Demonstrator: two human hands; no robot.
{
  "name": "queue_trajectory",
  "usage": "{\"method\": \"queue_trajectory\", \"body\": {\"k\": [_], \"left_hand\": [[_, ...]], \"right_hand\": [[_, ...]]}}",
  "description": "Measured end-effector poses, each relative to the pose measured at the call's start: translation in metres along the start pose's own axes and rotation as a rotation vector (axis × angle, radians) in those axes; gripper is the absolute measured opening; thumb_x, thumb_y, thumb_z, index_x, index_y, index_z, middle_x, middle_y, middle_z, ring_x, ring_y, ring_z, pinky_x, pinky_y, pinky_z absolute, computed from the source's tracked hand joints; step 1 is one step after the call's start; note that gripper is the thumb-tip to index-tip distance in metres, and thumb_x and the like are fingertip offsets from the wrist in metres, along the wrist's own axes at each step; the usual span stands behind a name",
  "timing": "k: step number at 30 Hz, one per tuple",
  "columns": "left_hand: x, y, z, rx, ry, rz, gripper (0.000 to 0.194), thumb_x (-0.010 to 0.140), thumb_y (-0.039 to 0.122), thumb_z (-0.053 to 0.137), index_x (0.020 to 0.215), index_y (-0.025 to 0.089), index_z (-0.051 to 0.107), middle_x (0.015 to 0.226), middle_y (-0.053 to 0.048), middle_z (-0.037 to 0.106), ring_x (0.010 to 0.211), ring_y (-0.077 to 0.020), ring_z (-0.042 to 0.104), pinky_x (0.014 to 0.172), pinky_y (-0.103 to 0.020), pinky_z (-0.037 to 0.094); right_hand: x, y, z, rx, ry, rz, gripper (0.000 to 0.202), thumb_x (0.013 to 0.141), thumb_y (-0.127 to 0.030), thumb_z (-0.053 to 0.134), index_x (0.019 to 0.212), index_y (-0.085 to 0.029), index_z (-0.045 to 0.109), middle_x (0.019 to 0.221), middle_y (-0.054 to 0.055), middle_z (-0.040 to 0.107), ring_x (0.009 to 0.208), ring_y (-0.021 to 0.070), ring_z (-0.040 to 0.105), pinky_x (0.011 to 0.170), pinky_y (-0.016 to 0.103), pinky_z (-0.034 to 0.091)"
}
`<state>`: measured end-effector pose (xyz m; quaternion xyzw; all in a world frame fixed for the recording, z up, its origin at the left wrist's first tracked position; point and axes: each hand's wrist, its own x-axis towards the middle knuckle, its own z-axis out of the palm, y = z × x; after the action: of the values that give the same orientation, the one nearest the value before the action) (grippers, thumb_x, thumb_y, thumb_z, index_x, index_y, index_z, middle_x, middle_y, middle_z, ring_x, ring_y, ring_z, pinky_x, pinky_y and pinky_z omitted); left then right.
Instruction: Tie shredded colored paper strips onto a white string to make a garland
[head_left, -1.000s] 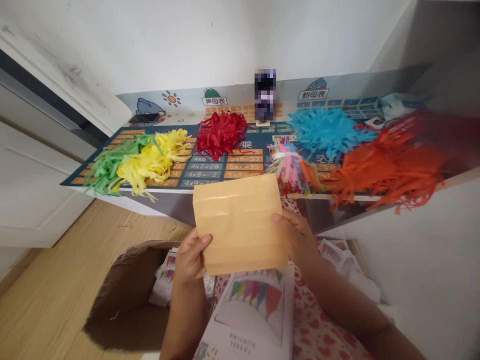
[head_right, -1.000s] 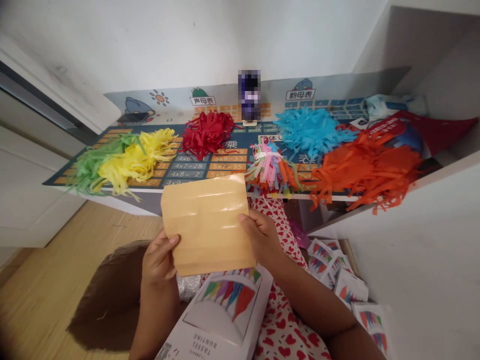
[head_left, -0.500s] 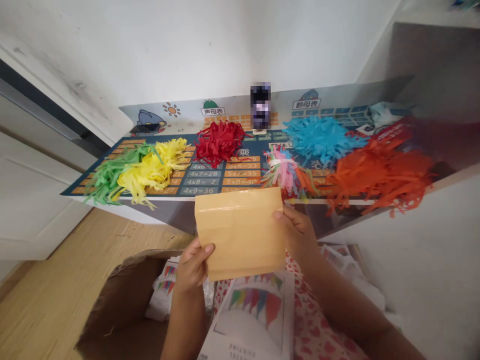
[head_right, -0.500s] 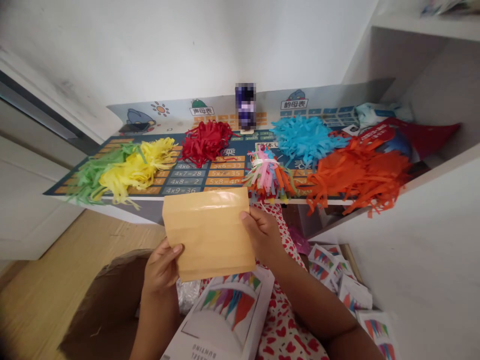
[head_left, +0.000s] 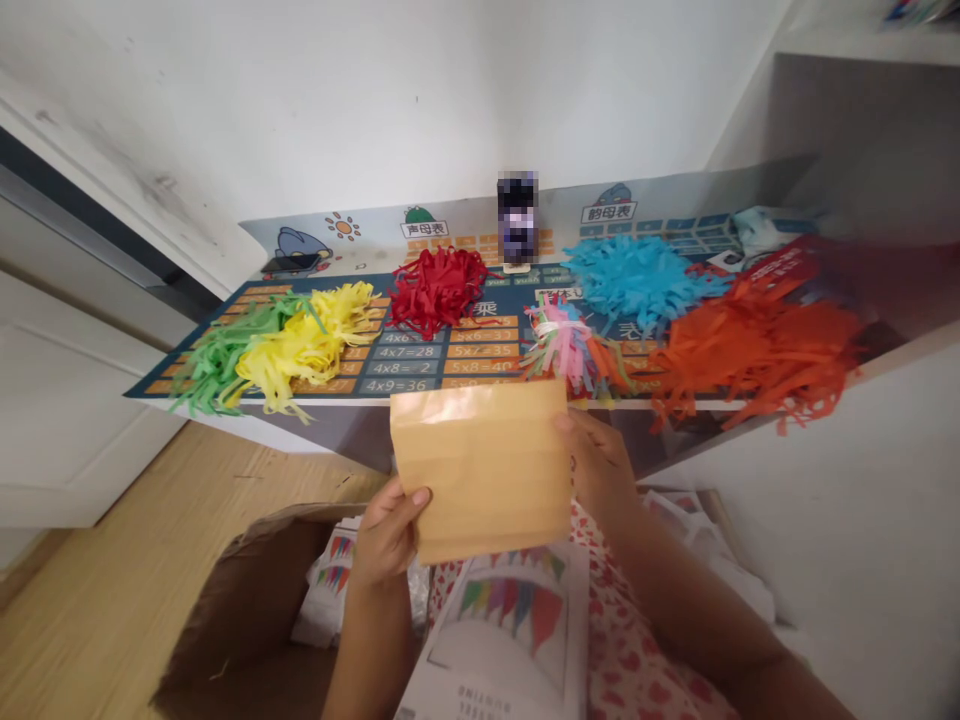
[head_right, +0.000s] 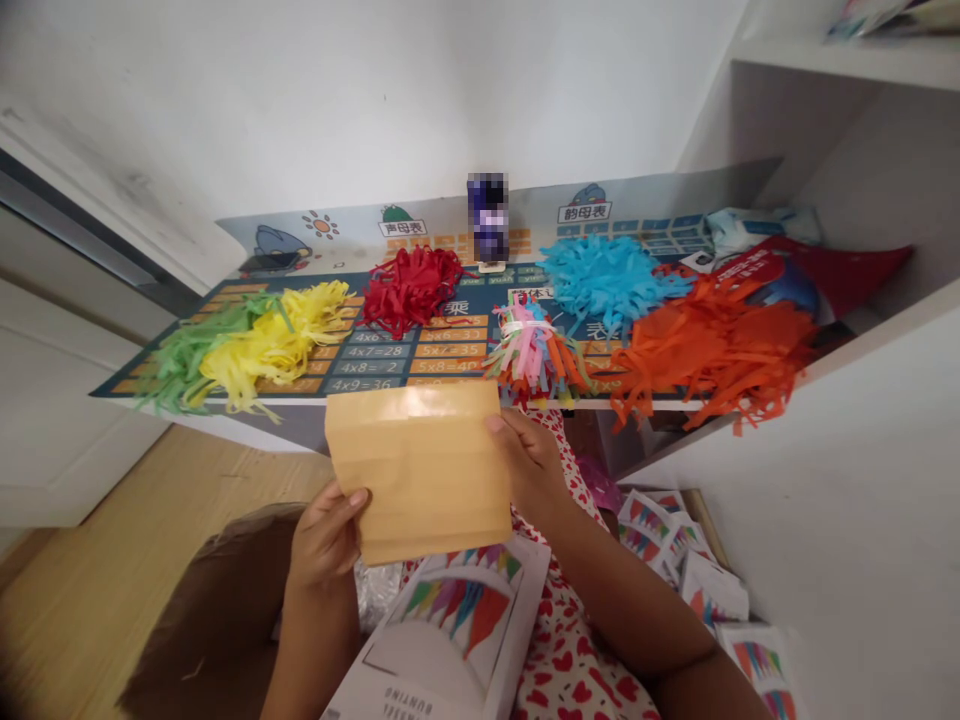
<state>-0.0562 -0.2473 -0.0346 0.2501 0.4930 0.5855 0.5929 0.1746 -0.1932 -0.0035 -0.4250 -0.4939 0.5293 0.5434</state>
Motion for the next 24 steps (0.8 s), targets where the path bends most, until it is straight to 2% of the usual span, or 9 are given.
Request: {"method": "queue_trajectory", "body": {"k": [3,6,10,14,16,18,24], "left_hand": [[0.005,0.007,0.007,-0.082,0.098,0.083,0.039,0.056,0.033,0.088,0.090,0.019,0.075,0.083,-0.005,0.079,0.074,-0.0244,0.074,0.071,-0.034,0.060],[0.012,0.014,0.009,-0.146,0.196,0.143,0.038,0.056,0.027,0.087,0.092,0.019,0.074,0.085,-0.003,0.079,0.070,-0.0203,0.074,0.068,-0.029,0.060],[0.017,0.022,0.005,-0.179,0.224,0.159,0.041,0.058,0.023,0.085,0.096,0.017,0.073,0.087,-0.003,0.079,0.068,-0.0186,0.073,0.067,-0.027,0.060],[0.019,0.027,0.003,-0.178,0.233,0.231,0.040,0.059,0.023,0.085,0.097,0.017,0.074,0.088,-0.004,0.079,0.070,-0.0185,0.073,0.071,-0.027,0.060],[0.019,0.028,0.002,-0.172,0.244,0.277,0.038,0.060,0.023,0.085,0.096,0.018,0.074,0.090,-0.003,0.079,0.074,-0.0190,0.074,0.073,-0.027,0.060],[0.020,0.029,-0.001,-0.160,0.252,0.307,0.036,0.061,0.024,0.084,0.096,0.018,0.074,0.091,-0.003,0.079,0.078,-0.0197,0.074,0.076,-0.028,0.059],[0.026,0.028,-0.011,-0.145,0.299,0.382,0.038,0.064,0.023,0.082,0.100,0.018,0.073,0.094,-0.005,0.078,0.087,-0.0212,0.074,0.082,-0.028,0.057]], "right_hand": [[-0.002,0.008,-0.005,0.000,-0.193,0.040,0.037,0.087,-0.053,0.056,0.096,-0.020,0.070,0.082,0.004,0.069,0.076,0.0196,0.063,0.068,0.028,0.049],[-0.006,0.020,-0.011,-0.027,-0.405,0.131,0.031,0.088,-0.043,0.058,0.106,-0.019,0.067,0.093,0.005,0.072,0.085,0.0202,0.065,0.079,0.031,0.050],[-0.008,0.032,-0.014,-0.111,-0.536,0.179,0.028,0.086,-0.034,0.060,0.107,-0.018,0.068,0.096,0.006,0.073,0.089,0.0218,0.066,0.084,0.035,0.050],[-0.006,0.035,-0.011,-0.152,-0.539,0.265,0.025,0.088,-0.039,0.057,0.094,-0.018,0.070,0.083,0.002,0.071,0.075,0.0187,0.065,0.071,0.029,0.050],[-0.006,0.037,-0.010,-0.168,-0.506,0.301,0.027,0.088,-0.042,0.057,0.085,-0.018,0.068,0.072,0.000,0.068,0.065,0.0154,0.060,0.061,0.025,0.047],[-0.007,0.039,-0.009,-0.167,-0.489,0.312,0.029,0.087,-0.044,0.058,0.080,-0.018,0.067,0.069,-0.001,0.065,0.061,0.0131,0.056,0.057,0.023,0.043],[-0.012,0.049,-0.008,-0.062,-0.533,0.415,0.034,0.084,-0.048,0.062,0.087,-0.015,0.070,0.073,0.001,0.068,0.061,0.0131,0.059,0.057,0.023,0.045]]}}
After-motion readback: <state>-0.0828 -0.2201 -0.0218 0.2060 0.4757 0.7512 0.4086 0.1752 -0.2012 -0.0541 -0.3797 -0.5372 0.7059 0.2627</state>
